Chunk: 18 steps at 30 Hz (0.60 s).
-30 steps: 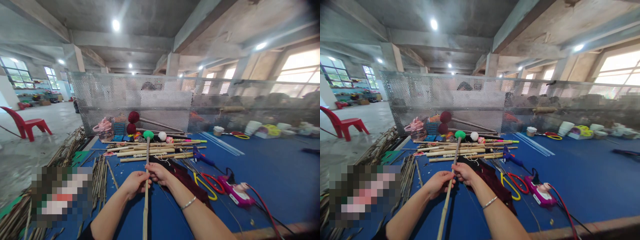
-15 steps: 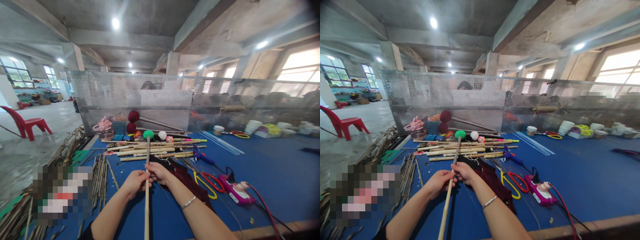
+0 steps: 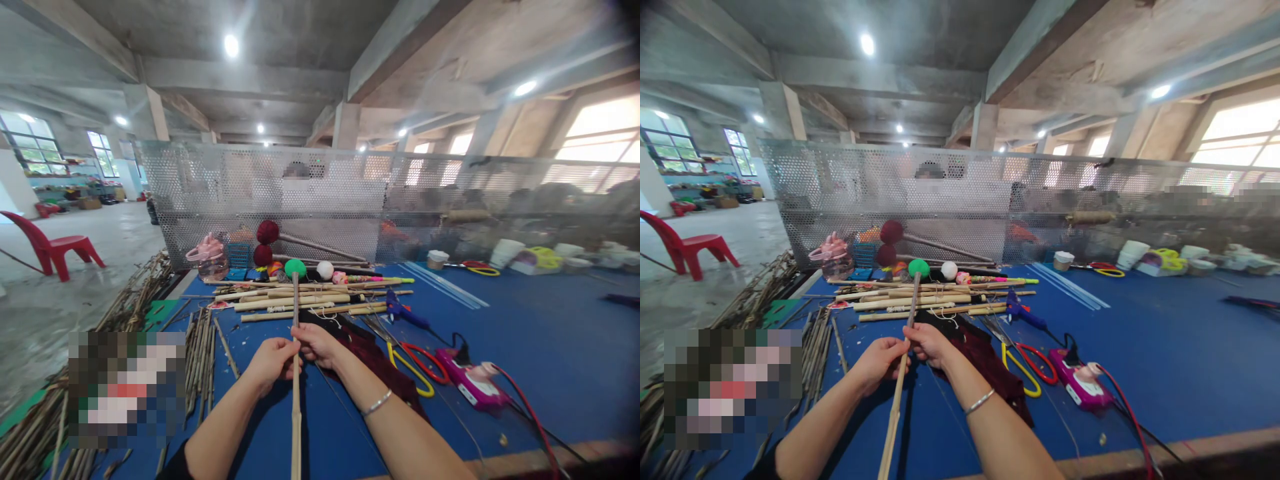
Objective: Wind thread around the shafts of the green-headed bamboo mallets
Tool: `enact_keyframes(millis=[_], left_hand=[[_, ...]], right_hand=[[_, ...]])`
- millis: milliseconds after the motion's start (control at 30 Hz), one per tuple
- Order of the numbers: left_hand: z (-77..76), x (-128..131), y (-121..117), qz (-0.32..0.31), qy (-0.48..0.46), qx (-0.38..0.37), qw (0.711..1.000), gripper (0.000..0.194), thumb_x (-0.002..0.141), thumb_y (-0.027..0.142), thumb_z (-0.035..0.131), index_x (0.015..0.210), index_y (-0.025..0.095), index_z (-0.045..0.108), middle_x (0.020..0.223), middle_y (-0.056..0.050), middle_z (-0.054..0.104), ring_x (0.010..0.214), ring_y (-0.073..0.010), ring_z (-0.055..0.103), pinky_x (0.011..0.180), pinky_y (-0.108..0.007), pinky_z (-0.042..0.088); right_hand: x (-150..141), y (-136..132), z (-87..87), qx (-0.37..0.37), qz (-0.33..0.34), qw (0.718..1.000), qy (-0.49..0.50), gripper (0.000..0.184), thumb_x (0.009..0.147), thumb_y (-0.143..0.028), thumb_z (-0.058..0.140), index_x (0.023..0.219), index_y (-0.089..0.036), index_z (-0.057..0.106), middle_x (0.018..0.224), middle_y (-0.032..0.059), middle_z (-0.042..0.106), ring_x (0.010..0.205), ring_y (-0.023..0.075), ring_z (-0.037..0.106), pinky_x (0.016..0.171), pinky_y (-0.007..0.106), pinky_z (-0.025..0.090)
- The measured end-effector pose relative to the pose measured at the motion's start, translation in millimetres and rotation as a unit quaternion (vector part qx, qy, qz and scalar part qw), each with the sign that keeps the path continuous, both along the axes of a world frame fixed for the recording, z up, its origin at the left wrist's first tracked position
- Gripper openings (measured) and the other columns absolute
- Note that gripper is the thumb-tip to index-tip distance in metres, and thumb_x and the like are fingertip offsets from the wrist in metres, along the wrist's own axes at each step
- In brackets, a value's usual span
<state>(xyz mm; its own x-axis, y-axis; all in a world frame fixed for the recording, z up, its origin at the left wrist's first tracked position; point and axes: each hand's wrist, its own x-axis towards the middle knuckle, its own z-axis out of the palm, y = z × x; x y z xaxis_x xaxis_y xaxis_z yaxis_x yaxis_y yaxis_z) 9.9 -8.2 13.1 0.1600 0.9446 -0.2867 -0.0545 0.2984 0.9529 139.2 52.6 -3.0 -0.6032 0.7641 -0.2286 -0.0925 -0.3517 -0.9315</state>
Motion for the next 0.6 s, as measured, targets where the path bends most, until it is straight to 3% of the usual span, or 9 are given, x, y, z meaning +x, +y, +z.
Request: enact_keyframes(millis=[133, 333, 500, 600], left_hand=[[0.6, 0.9, -0.6, -0.021, -0.026, -0.047, 0.998, 0.041, 0.061, 0.051, 0.06, 0.073, 0.013, 0.052, 0.066, -0.005, 0.061, 0.05, -0.0095, 0.055, 0.044, -0.019, 0.038], [-3.5, -0.6, 1.3, 0.028, 0.098, 0.052, 0.993, 0.041, 0.052, 0.049, 0.068, 0.063, 0.016, 0.047, 0.042, 0.006, 0.044, 0.036, -0.0062, 0.04, 0.038, -0.019, 0.033], [3.0, -0.6, -0.9, -0.007, -0.026, -0.014, 1.0, 0.042, 0.055, 0.049, 0.067, 0.069, 0.013, 0.051, 0.06, -0.002, 0.058, 0.046, -0.0076, 0.051, 0.044, -0.018, 0.037], [4.3, -1.6, -1.5, -0.038, -0.059, -0.05, 0.996, 0.041, 0.058, 0.047, 0.065, 0.075, 0.012, 0.053, 0.069, -0.006, 0.061, 0.052, -0.0092, 0.055, 0.046, -0.018, 0.038]], right_hand=[[-0.6, -1.1, 0.4, -0.002, -0.012, 1.0, -0.009, 0.04, 0.059, -0.044, 0.068, 0.07, -0.017, 0.039, 0.042, -0.0109, 0.036, 0.031, -0.0003, 0.017, 0.033, 0.017, 0.003], [-5.5, 0.4, -4.7, 0.024, -0.035, 0.999, -0.03, 0.04, 0.06, -0.045, 0.067, 0.069, -0.017, 0.041, 0.04, -0.0102, 0.038, 0.029, 0.0001, 0.02, 0.032, 0.017, 0.005], [-0.2, -1.2, 3.4, -0.012, -0.001, 1.0, 0.014, 0.04, 0.06, -0.043, 0.068, 0.069, -0.017, 0.039, 0.039, -0.0129, 0.03, 0.031, -0.0004, 0.012, 0.033, 0.017, 0.002], [1.3, -2.1, 4.6, -0.014, 0.006, 1.0, 0.011, 0.04, 0.06, -0.043, 0.067, 0.07, -0.017, 0.04, 0.04, -0.0118, 0.035, 0.031, -0.0005, 0.014, 0.033, 0.017, 0.002]])
